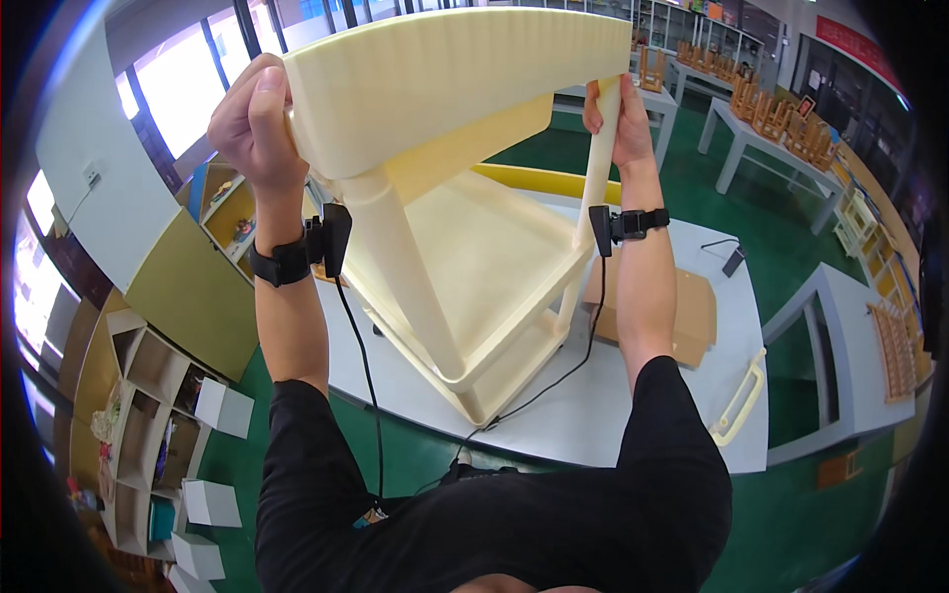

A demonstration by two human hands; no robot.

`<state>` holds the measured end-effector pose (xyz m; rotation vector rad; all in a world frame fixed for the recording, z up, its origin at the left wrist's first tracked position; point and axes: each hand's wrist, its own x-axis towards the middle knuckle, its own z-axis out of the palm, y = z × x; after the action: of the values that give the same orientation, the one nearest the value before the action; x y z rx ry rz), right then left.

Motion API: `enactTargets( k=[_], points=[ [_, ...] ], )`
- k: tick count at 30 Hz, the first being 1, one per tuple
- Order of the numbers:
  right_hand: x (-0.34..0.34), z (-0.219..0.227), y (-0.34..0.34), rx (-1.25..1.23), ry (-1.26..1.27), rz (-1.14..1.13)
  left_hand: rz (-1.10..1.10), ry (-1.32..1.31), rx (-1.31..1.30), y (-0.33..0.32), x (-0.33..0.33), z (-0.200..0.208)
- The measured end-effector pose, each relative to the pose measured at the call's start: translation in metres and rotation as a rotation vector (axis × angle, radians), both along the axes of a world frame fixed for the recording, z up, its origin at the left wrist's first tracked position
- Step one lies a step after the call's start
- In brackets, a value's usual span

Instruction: The recorder assembles a multi-tier plastic utility cart by attaching legs and wheels to trays.

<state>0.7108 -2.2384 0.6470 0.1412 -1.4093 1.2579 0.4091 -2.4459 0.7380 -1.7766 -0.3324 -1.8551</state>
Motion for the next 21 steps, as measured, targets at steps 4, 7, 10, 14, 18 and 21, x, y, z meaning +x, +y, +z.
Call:
enactTargets(
  k=[4, 7, 10, 14, 18, 21],
  points=[
    [0.004, 0.01, 0.002, -0.069, -0.154, 0.033, 0.001, -0.012, 0.006, 0.002, -0.002, 0.002],
    [0.024, 0.014, 0.021, -0.055, -0.308, 0.102, -0.01, -0.002, 0.007, 0.009, 0.0, 0.006],
    [-0.013, 0.038, -0.026, -0.14, -0.094, -0.37, -0.016, 0.039, 0.057, 0.01, -0.011, 0.01],
    [-0.001, 0.064, -0.022, -0.016, -0.136, -0.382, 0.112, 0.108, 0.161, 0.008, -0.012, 0.023],
    [0.01, 0.076, -0.018, 0.051, -0.22, -0.381, 0.234, 0.117, 0.295, 0.01, -0.034, 0.044],
    [0.007, 0.094, -0.024, 0.169, -0.221, -0.374, 0.308, 0.283, 0.67, 0.001, -0.079, 0.076]
  ],
)
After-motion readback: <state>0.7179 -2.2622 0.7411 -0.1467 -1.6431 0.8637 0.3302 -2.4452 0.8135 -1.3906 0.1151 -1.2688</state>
